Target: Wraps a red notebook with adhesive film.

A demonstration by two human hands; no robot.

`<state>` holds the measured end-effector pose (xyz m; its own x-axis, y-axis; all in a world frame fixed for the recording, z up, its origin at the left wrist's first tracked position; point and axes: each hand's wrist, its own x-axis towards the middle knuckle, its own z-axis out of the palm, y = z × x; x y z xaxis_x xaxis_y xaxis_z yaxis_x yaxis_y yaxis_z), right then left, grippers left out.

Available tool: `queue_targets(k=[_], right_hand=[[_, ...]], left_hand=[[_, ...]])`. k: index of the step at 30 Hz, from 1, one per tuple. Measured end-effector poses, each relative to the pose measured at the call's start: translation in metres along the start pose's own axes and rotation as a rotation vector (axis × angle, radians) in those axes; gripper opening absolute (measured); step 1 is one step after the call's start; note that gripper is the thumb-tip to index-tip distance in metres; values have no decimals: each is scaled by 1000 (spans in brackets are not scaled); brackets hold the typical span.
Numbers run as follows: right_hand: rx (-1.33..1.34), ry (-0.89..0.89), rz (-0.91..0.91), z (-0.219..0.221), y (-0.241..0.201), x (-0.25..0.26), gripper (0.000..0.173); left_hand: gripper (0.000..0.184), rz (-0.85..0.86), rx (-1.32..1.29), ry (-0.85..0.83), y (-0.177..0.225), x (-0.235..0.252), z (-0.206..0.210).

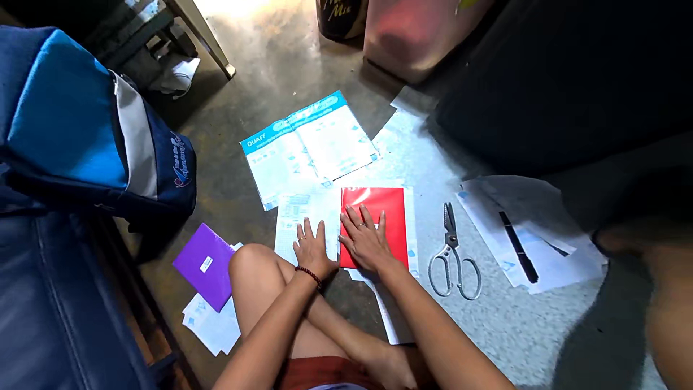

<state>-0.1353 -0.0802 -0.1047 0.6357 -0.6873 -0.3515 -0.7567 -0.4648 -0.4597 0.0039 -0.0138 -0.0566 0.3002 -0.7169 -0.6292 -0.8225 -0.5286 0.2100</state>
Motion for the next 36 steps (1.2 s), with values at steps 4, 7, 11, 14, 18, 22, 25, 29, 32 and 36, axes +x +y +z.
queue_targets(k=[4, 7, 11, 14, 18, 22, 25, 29, 32, 36], right_hand=[[84, 76, -26, 0, 2, -4, 54], [227, 511, -116, 25, 4, -13, 34], [389, 478, -162, 34, -8, -29, 21], [432, 344, -138, 33, -14, -36, 26], [472, 316, -92, 33, -14, -37, 30], [513, 245, -68, 29, -10, -36, 33], [508, 210, -89, 29, -8, -36, 41], [483, 146, -84, 27, -8, -35, 50], [498, 141, -67, 26, -7, -36, 48], [496, 158, -72, 26, -7, -35, 46]], left_hand=[[96, -13, -61, 56, 0, -13, 7], [86, -16, -73, 53, -2, -14, 8], [82, -25, -34, 94, -4, -13, 11], [88, -123, -167, 254, -13, -8, 7], [97, -370, -386, 282, -26, 14, -10], [77, -230, -370, 391, -26, 13, -5], [75, 67, -235, 257, -19, -4, 5], [73, 150, 32, 10, -12, -16, 14], [59, 183, 70, -17, -15, -15, 14], [46, 216, 67, -2, -18, -14, 14]])
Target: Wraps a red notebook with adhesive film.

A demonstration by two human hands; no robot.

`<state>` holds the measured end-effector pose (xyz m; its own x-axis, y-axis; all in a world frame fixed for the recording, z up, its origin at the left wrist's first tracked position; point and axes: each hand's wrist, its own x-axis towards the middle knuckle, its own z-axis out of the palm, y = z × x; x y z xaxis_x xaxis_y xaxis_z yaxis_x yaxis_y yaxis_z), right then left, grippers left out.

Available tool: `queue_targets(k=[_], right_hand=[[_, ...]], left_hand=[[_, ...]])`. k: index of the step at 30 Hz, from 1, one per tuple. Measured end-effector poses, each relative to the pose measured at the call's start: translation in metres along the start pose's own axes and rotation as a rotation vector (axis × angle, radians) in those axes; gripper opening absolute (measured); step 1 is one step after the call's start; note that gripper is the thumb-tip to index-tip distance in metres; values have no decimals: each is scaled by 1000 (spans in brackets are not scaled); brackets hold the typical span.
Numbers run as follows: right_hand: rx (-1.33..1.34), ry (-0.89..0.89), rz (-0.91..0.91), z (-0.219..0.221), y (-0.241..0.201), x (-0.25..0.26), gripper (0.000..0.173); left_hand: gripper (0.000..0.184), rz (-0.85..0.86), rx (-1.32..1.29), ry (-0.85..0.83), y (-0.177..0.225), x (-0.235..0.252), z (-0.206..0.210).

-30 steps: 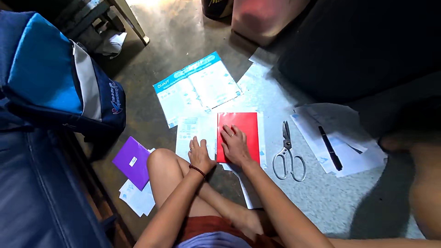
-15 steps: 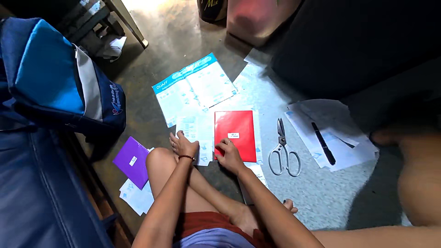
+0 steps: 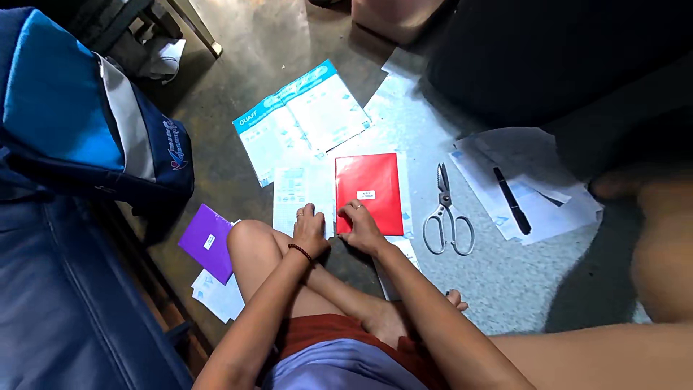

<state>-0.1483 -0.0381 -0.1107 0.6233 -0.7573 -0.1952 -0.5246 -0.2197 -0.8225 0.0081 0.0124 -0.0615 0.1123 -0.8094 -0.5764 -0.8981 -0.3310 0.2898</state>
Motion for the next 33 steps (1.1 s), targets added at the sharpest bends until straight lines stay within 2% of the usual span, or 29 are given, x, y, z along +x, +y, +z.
queue_targets(k=[6, 11, 19, 22, 27, 33], right_hand=[[8, 14, -26, 0, 2, -1, 47], [12, 21, -19, 1, 2, -1, 46], [12, 24, -16, 1, 2, -2, 48], [16, 20, -27, 1, 3, -1, 49], [22, -32, -29, -9, 1, 0, 58], [99, -55, -17, -17, 5, 0, 66]], left_hand=[[41, 41, 25, 11, 0, 1, 5], [49, 25, 34, 11, 1, 1, 4], [33, 66, 69, 27, 4, -1, 8], [37, 75, 89, 8, 5, -2, 8], [41, 98, 90, -17, 3, -3, 4], [30, 118, 92, -1, 1, -4, 6]])
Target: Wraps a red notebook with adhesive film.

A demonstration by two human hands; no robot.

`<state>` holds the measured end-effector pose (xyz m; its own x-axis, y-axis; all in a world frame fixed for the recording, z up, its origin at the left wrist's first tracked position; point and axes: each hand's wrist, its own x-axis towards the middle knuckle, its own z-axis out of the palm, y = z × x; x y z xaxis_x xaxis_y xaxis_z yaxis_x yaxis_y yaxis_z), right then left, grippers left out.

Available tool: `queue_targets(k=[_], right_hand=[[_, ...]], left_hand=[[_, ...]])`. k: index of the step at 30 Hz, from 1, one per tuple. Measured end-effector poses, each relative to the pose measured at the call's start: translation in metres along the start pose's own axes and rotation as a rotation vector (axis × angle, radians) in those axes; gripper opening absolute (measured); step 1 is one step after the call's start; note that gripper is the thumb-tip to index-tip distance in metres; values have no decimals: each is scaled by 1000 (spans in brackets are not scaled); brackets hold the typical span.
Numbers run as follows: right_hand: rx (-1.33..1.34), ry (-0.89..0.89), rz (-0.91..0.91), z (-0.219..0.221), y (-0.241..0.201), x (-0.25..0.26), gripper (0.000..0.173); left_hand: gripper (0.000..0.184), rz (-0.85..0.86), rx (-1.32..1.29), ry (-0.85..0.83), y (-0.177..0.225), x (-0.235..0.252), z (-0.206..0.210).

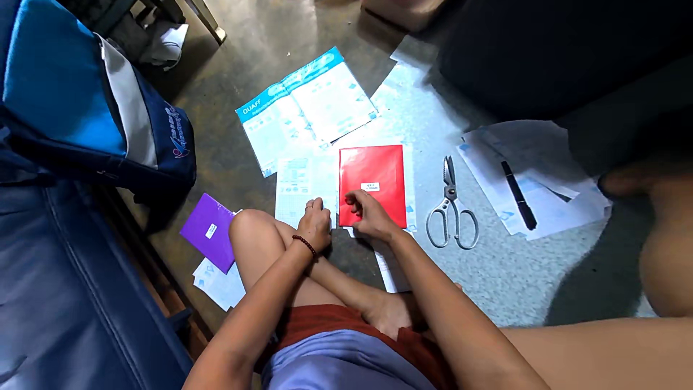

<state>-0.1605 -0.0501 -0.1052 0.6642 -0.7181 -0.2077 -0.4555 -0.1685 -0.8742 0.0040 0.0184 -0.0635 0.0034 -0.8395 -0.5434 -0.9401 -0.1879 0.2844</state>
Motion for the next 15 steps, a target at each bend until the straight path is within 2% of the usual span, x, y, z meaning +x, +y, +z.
queue_targets(k=[2, 6, 15], right_hand=[[16, 10, 9, 0, -1, -1, 66], [-2, 18, -3, 6, -2, -3, 55], [-189, 201, -99, 41, 6, -11, 44]], left_hand=[[29, 17, 4, 12, -1, -1, 1], [41, 7, -12, 7, -1, -4, -1], [36, 15, 19, -6, -1, -2, 2]])
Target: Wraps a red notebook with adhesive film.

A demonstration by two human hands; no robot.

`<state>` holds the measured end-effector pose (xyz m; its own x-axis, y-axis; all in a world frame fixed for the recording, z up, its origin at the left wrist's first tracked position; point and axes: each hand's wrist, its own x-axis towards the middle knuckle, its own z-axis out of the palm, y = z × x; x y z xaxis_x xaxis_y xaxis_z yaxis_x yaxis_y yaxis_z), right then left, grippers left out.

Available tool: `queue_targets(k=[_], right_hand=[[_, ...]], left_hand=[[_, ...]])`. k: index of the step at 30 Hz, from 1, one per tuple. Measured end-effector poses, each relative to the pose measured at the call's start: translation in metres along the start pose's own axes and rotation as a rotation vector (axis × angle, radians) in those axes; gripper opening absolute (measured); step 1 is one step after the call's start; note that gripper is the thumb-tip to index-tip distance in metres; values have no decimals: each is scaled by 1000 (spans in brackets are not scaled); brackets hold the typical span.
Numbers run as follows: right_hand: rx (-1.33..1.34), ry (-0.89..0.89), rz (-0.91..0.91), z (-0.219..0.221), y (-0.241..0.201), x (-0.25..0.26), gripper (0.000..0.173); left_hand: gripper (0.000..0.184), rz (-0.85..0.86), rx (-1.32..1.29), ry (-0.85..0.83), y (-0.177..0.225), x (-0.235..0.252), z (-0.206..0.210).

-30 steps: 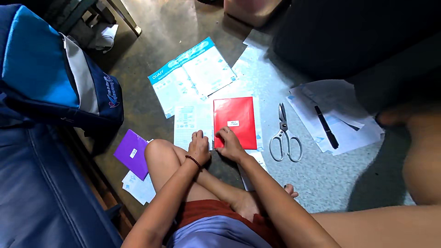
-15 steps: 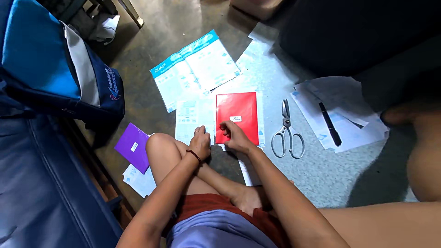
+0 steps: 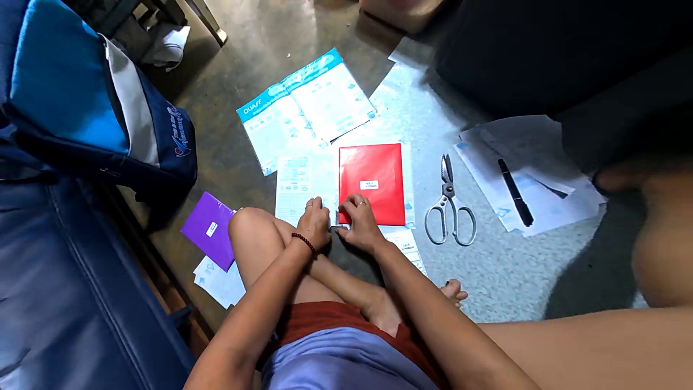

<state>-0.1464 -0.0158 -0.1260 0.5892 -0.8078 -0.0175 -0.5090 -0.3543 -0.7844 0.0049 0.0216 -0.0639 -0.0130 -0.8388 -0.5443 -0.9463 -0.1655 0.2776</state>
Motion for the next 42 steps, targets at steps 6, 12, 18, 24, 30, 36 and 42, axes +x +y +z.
queue_targets(k=[6, 12, 18, 24, 30, 36, 42], right_hand=[[10, 27, -3, 4, 0, -2, 35], [-23, 47, -42, 10, 5, -2, 31], [-3, 77, -23, 6, -1, 1, 32], [117, 194, 168, -17, -21, 33, 23], [103, 169, 261, -45, -17, 82, 30], [99, 114, 270, -50, -4, 112, 33], [113, 132, 287, -45, 0, 114, 33]], left_hand=[[30, 6, -15, 26, -1, 0, -1], [47, -21, 6, -37, -2, 1, -2], [49, -48, -69, 2, 1, 5, -17], [46, -2, -274, 165, -14, 55, -54], [51, 140, -149, 180, -24, 113, -87], [36, 300, -49, 133, -33, 144, -101], [23, 467, 37, 124, -43, 155, -104]])
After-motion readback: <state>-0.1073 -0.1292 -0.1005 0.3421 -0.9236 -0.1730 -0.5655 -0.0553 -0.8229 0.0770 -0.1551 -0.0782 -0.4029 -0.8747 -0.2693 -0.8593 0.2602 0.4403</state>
